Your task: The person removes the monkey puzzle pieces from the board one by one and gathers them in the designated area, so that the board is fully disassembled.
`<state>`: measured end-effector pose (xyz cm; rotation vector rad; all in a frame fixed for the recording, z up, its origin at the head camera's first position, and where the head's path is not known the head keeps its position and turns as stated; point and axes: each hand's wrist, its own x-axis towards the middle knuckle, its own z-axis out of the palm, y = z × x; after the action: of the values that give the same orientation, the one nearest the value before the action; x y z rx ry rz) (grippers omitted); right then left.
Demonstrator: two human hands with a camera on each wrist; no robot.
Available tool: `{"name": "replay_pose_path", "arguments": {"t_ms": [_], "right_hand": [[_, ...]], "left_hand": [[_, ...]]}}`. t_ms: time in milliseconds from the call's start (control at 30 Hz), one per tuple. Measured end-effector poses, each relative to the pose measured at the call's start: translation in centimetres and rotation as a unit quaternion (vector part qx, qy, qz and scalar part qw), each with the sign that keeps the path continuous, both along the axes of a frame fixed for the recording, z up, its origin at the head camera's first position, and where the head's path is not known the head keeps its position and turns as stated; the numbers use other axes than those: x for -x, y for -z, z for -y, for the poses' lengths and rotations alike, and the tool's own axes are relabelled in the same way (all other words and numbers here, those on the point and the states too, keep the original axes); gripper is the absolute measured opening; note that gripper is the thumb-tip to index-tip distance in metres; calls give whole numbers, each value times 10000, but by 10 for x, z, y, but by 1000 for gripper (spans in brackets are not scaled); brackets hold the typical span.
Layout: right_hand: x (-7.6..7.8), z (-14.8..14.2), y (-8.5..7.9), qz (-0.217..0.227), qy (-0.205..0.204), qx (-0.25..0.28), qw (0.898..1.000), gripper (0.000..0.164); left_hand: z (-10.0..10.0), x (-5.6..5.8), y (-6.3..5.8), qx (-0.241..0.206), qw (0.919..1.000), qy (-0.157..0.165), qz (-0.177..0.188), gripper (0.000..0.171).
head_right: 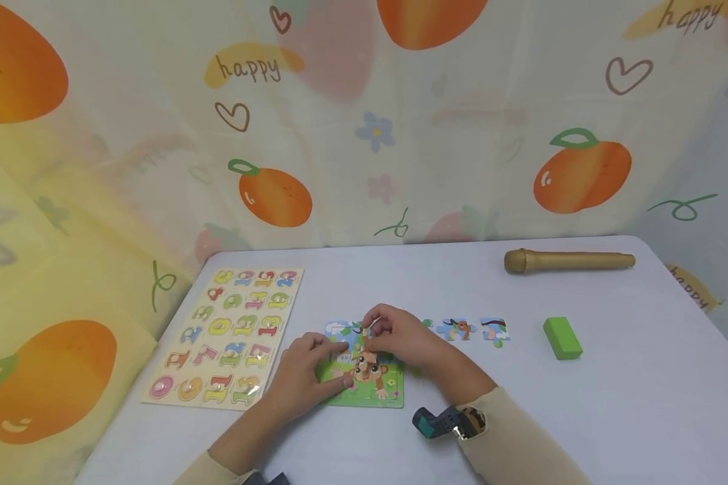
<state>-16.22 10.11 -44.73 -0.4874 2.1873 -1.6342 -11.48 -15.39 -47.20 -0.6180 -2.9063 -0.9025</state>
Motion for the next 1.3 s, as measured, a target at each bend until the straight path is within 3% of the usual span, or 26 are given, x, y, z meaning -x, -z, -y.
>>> {"name": "replay_pose_path", "arguments": {"t_ms": [233, 733, 1300], "right_hand": [[2, -7, -10, 113, 23, 165, 9998, 33], [0, -43, -37, 170, 336, -221, 9990, 32], [-18, -86, -36, 311, 703, -689, 9947, 28]], "left_hand": [[1, 0, 0, 5, 10000, 10, 16, 59], [0, 0, -1, 108, 9999, -65, 10, 61], [0, 0, 0, 103, 9998, -27, -146, 61]]}}
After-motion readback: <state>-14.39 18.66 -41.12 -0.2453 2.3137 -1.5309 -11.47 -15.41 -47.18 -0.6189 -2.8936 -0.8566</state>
